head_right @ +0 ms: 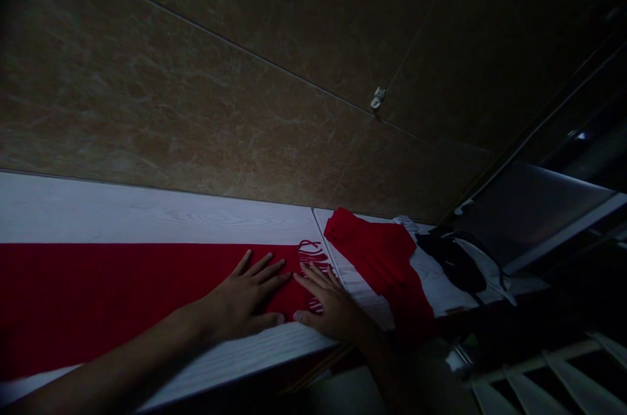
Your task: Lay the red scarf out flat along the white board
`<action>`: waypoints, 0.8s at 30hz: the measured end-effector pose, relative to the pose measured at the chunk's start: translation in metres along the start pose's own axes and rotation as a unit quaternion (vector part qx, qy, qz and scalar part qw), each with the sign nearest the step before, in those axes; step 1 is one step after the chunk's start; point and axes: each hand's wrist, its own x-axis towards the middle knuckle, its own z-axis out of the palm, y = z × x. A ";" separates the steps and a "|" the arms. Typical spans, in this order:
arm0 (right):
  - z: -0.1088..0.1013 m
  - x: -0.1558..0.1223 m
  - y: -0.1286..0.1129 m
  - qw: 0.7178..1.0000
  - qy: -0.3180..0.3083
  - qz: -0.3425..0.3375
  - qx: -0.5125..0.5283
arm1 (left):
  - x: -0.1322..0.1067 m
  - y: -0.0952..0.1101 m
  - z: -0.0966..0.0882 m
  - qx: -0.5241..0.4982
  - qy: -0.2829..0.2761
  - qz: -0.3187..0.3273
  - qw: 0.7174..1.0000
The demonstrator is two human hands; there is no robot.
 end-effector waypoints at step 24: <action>0.033 0.084 -0.057 0.984 0.162 -0.050 -0.056 | -0.174 -0.142 -0.114 0.146 0.129 -0.393 0.899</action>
